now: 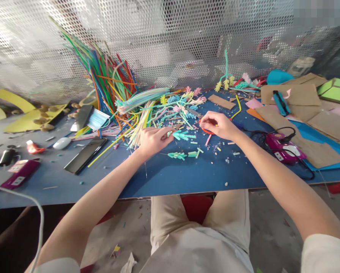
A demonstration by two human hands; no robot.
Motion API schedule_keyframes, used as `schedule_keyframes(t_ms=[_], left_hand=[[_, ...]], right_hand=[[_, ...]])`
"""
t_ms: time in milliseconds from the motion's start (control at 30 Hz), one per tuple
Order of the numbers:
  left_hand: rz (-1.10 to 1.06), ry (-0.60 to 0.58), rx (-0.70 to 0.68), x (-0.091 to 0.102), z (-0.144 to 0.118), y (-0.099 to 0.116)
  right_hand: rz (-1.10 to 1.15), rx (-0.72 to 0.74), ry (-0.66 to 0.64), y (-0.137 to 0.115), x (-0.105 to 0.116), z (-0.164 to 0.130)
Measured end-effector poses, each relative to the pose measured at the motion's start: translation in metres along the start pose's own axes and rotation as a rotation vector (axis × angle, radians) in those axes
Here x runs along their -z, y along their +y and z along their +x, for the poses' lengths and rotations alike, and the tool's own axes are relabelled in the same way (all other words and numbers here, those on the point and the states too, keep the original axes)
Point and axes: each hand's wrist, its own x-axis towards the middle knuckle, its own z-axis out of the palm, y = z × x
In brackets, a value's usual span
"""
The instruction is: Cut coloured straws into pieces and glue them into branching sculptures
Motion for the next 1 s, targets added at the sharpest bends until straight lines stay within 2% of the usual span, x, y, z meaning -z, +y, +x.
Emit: schedule_keyframes(t_ms=[67, 200, 333, 433, 567, 733, 1000], left_hand=[[0.029, -0.072, 0.08, -0.003, 0.0, -0.001], [0.083, -0.242, 0.219, -0.008, 0.0, -0.001], [0.152, -0.434, 0.265, -0.011, 0.0, -0.002], [0.158, -0.518, 0.274, -0.01, 0.001, -0.002], [0.152, -0.534, 0.288, -0.01, 0.002, -0.001], [0.159, -0.502, 0.278, -0.011, 0.0, 0.001], [0.053, -0.389, 0.242, -0.009, 0.001, 0.0]], right_hand=[[-0.036, -0.013, 0.009, -0.001, -0.001, 0.0], [-0.119, 0.09, -0.062, -0.007, -0.009, 0.0], [-0.149, 0.185, 0.017, -0.011, -0.013, 0.0], [-0.145, 0.207, 0.037, -0.01, -0.016, -0.001], [-0.181, 0.184, 0.006, -0.002, -0.024, -0.001], [-0.275, 0.183, 0.041, 0.007, -0.032, 0.002], [-0.353, 0.237, 0.088, -0.003, -0.033, 0.0]])
